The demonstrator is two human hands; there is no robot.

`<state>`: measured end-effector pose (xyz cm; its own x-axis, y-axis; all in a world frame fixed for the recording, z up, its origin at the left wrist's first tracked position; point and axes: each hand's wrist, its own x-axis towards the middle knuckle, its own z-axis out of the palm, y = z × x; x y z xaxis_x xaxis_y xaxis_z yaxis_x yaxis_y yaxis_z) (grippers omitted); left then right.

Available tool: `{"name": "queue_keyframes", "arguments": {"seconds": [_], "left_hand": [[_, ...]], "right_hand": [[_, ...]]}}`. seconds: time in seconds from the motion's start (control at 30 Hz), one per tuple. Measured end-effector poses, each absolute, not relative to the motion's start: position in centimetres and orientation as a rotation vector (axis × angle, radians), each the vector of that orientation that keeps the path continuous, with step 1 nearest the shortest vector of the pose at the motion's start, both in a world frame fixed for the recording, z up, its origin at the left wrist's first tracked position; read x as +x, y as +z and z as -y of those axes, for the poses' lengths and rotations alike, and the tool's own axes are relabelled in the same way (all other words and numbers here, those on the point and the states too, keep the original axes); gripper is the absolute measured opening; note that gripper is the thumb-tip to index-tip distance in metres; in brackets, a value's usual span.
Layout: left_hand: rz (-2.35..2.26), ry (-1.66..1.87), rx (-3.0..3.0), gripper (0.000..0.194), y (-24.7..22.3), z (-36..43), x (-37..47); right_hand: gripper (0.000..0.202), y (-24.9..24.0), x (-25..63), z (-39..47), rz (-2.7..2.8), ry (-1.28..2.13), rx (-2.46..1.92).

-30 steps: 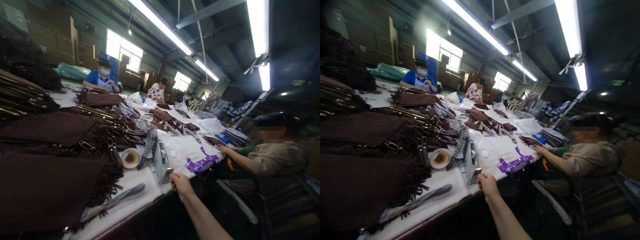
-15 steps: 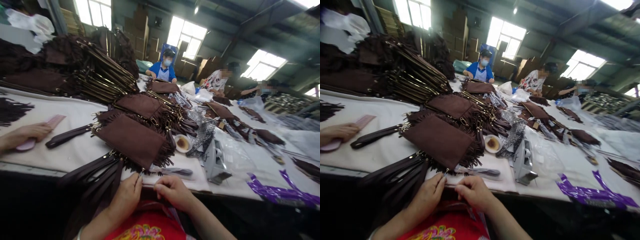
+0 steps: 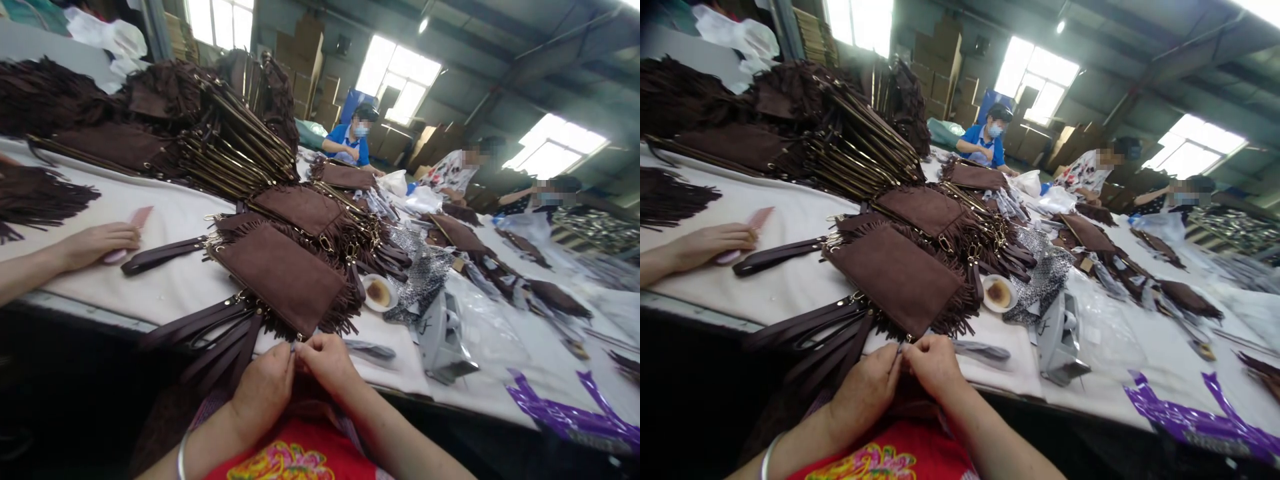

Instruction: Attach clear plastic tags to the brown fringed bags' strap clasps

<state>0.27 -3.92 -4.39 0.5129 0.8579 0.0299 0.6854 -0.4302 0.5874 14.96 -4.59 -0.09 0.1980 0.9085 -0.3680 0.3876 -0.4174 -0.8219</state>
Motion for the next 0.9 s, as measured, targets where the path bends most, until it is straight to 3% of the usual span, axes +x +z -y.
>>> {"name": "queue_keyframes", "arguments": {"seconds": [0.27,0.43,0.63,0.9], "left_hand": [[-1.384,0.346,2.416,0.027,-4.1,4.1,0.3],[-1.279,0.439,2.277,0.028,-3.6,4.0,-0.1],[-1.149,0.623,1.649,0.030,-2.4,3.7,0.8],[-0.835,0.528,0.534,0.038,-1.7,4.4,1.0]], "right_hand": [[0.034,-0.8,14.8,3.8,1.370,0.918,-2.102],[0.024,-0.3,15.7,4.7,1.301,1.237,-1.830],[0.023,0.0,16.2,5.4,1.282,1.188,-1.775],[0.020,-0.8,15.7,5.5,1.192,1.241,-1.737]]}}
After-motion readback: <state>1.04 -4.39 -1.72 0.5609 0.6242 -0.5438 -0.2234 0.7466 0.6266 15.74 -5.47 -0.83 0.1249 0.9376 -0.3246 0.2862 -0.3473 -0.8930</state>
